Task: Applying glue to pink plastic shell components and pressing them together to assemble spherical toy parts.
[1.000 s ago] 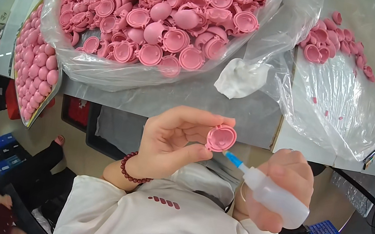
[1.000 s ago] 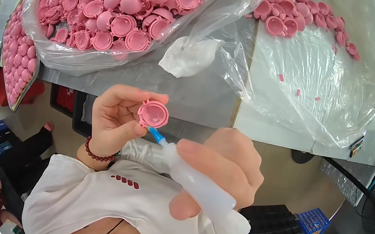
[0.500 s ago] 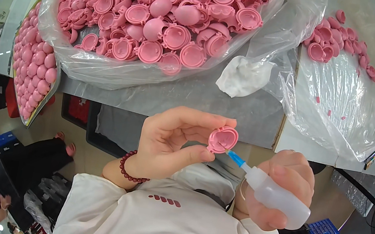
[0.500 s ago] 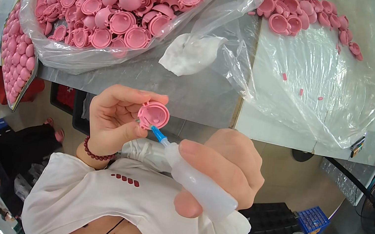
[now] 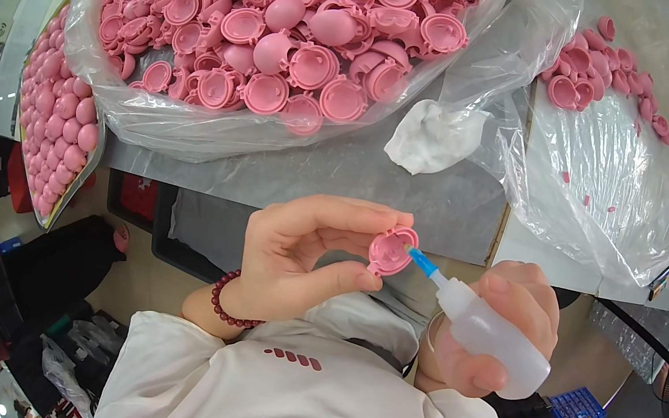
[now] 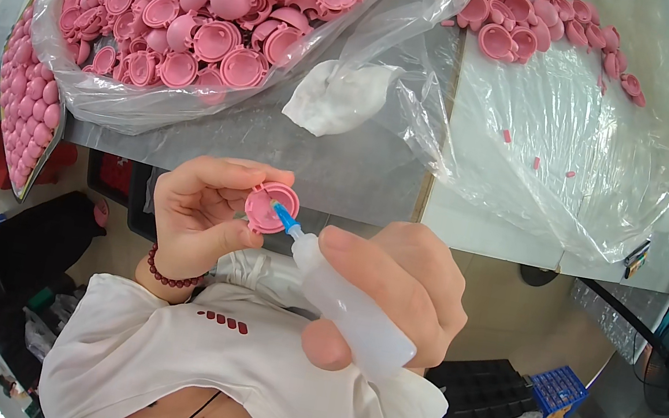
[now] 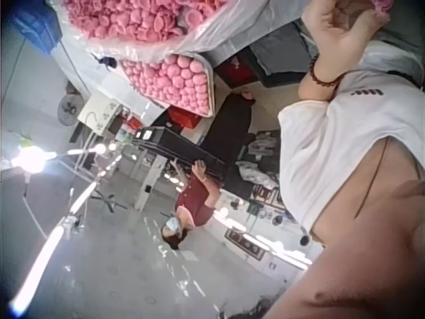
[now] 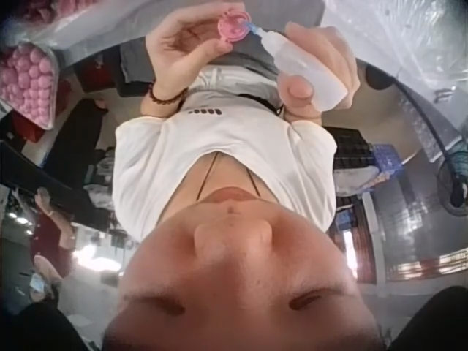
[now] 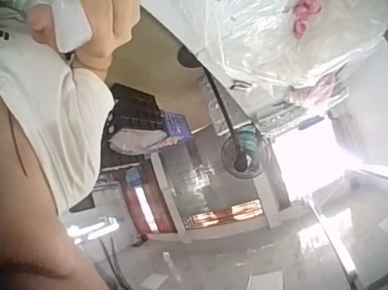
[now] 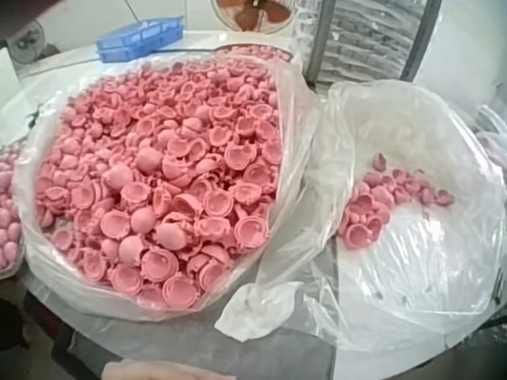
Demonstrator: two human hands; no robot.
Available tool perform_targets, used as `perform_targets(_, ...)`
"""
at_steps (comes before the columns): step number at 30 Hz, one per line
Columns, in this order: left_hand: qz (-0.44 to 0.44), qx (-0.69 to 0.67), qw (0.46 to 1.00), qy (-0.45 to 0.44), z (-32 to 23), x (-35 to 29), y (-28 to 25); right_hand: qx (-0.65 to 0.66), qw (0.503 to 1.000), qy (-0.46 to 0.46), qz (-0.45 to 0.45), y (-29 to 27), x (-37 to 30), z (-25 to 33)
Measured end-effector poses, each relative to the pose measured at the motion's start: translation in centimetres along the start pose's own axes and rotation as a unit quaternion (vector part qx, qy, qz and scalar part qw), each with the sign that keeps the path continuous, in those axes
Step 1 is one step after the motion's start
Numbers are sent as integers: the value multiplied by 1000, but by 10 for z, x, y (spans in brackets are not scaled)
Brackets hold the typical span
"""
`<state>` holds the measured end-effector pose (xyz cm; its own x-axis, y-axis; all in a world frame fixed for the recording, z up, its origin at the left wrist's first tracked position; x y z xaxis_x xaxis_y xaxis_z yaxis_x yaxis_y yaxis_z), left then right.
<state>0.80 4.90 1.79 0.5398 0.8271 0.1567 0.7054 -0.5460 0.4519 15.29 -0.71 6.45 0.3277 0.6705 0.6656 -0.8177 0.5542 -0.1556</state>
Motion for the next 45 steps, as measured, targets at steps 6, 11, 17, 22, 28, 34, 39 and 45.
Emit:
perform_targets(6,3,122,989,88,-10,0,-2,-48,998,44,21,-5,1,1)
perform_targets(11,-6,152,982,115,-5,1,-3,63,997,-7,33,-4,-6,-6)
perform_targets(17,-53,-161,980,-109,9,2,0,-4,932,35,-361,-89,-8,-22)
perform_targets(22,-30,-301,933,-195,14,6,7,-269,879,96,-382,-216,1,-39)
perform_targets(28,-92,-255,953,-133,21,2,-2,-283,873,149,-368,-282,-14,-73)
perform_targets(34,-87,-257,957,-98,16,5,-13,-241,871,214,-371,-323,-13,-93)
perform_targets(39,-46,-215,974,-49,18,10,-1,-259,875,241,-330,-338,-9,-113)
perform_targets(45,-52,-158,985,-38,14,6,-3,-446,844,2,-298,-275,37,-60)
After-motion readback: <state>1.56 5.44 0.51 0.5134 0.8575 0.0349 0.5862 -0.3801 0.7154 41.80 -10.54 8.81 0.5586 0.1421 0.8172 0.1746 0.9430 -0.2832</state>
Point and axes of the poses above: each hand's wrist, its own x-axis towards the middle knuckle, its own y-axis out of the palm, z = x × y, the point moved 4 cm from there along x, towards the middle knuckle, and after that the axes turned 4 degrees about y, right-handed, at the moved point
